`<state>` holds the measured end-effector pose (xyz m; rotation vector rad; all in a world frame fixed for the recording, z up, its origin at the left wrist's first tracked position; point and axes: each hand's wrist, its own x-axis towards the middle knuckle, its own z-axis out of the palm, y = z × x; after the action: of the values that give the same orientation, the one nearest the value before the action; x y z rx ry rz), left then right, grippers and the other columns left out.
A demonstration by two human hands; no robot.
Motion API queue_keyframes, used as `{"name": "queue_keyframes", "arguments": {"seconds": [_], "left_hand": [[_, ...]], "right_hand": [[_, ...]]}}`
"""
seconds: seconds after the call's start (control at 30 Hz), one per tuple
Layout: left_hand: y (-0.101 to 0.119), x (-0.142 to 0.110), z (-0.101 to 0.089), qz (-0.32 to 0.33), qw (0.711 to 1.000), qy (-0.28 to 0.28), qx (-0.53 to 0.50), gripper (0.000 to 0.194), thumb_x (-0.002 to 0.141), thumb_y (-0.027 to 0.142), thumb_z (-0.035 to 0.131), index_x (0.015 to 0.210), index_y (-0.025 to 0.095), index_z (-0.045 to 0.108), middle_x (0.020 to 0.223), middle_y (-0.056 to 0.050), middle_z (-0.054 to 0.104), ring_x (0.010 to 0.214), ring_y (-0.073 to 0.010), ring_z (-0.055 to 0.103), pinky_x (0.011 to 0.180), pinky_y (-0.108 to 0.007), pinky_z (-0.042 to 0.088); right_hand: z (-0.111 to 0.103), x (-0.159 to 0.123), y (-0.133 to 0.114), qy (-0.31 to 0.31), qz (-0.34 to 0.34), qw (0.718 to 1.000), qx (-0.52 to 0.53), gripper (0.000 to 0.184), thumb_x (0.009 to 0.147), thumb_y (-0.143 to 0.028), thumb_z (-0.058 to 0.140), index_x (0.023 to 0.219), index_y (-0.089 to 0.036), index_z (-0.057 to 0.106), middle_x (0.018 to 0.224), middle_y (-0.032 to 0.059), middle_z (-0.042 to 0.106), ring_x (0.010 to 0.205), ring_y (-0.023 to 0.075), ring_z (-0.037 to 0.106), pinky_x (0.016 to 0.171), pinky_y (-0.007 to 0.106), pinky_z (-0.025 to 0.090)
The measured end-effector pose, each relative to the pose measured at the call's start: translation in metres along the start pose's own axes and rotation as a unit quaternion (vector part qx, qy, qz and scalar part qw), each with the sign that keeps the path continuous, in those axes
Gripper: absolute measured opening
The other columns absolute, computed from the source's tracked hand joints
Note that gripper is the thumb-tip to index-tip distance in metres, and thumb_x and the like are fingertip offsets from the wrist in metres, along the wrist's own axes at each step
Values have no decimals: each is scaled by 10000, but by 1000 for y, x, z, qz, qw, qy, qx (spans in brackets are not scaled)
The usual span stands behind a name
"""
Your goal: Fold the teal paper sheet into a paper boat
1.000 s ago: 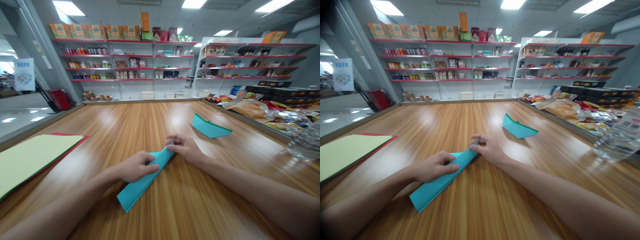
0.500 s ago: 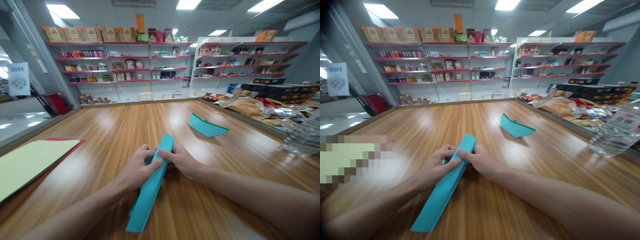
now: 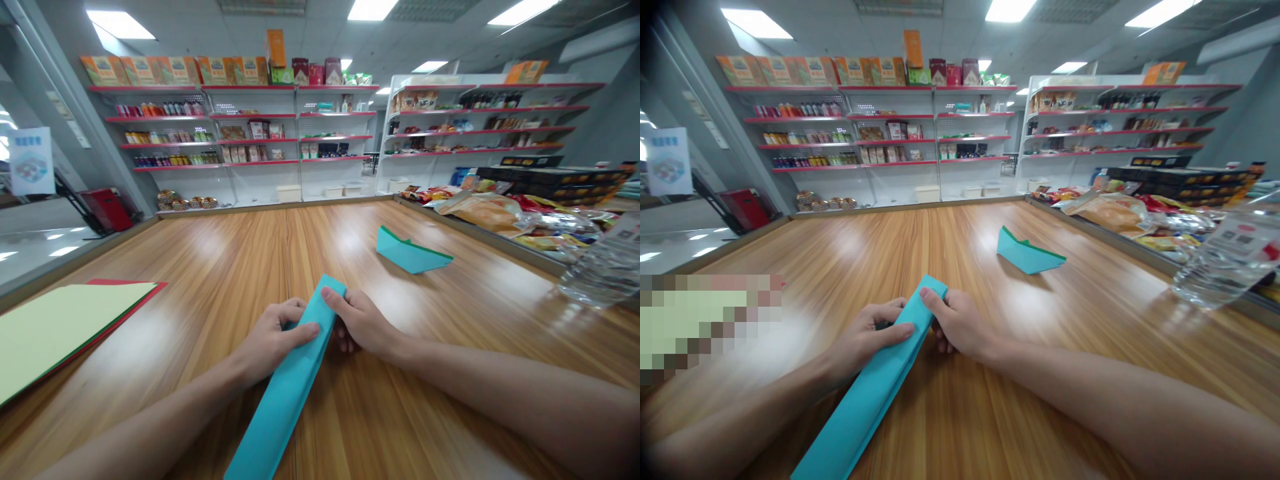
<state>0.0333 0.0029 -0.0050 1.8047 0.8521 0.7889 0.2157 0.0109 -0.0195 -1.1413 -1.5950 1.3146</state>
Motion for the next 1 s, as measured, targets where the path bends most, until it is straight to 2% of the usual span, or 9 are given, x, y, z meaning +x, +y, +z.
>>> {"name": "queue_keyframes", "arguments": {"seconds": [0.1, 0.2, 0.4, 0.53, 0.67, 0.83, 1.0], "left_hand": [[3, 0, 3, -26, 999, -1, -24, 369, 841, 472, 529, 850, 125, 655, 796, -56, 616, 701, -159, 539, 604, -260, 423], [6, -1, 4, -10, 999, -7, -40, 360, 856, 454, 518, 840, 117, 642, 753, -45, 612, 658, -143, 519, 583, -249, 406], [8, -2, 3, 69, 997, -6, -24, 308, 886, 359, 497, 764, 128, 660, 901, -77, 608, 855, -193, 559, 781, -296, 429], [8, -2, 3, 83, 996, -9, -35, 296, 886, 325, 505, 745, 119, 665, 917, -86, 597, 857, -191, 552, 797, -303, 421], [5, -2, 3, 58, 996, -10, -63, 287, 856, 339, 554, 725, 109, 665, 859, -74, 593, 774, -165, 536, 721, -278, 418], [4, -2, 5, -45, 988, -42, -140, 382, 853, 427, 536, 843, 85, 704, 640, -39, 575, 528, -96, 438, 495, -212, 327], [5, -3, 7, -31, 989, -36, -141, 381, 855, 418, 542, 856, 78, 716, 680, -67, 614, 555, -104, 456, 488, -207, 310]], "right_hand": [[2, 0, -2, -25, -10, 1000, -1, 558, 822, -653, 426, 557, -163, 464, 432, -31, 454, 313, 74, 463, 264, 159, 314], [4, -2, -2, -39, -29, 999, 3, 596, 841, -664, 367, 525, -165, 446, 428, -24, 444, 328, 69, 456, 284, 160, 322], [3, -3, -1, -33, -55, 998, 15, 605, 860, -652, 340, 542, -155, 474, 443, -17, 457, 357, 71, 458, 317, 170, 329], [2, -3, 0, -25, -79, 996, 11, 606, 892, -607, 326, 527, -147, 473, 437, -15, 459, 369, 69, 455, 336, 172, 321], [3, -3, 0, -23, -100, 995, 5, 606, 909, -580, 316, 515, -147, 475, 430, -13, 461, 377, 69, 451, 355, 175, 321], [2, -5, 2, -49, -113, 992, -30, 617, 905, -592, 309, 515, -147, 481, 430, -6, 470, 385, 74, 462, 363, 178, 325], [0, -5, 3, -80, -119, 987, -74, 620, 896, -606, 323, 517, -141, 484, 446, 0, 482, 398, 69, 465, 376, 174, 331]]}}
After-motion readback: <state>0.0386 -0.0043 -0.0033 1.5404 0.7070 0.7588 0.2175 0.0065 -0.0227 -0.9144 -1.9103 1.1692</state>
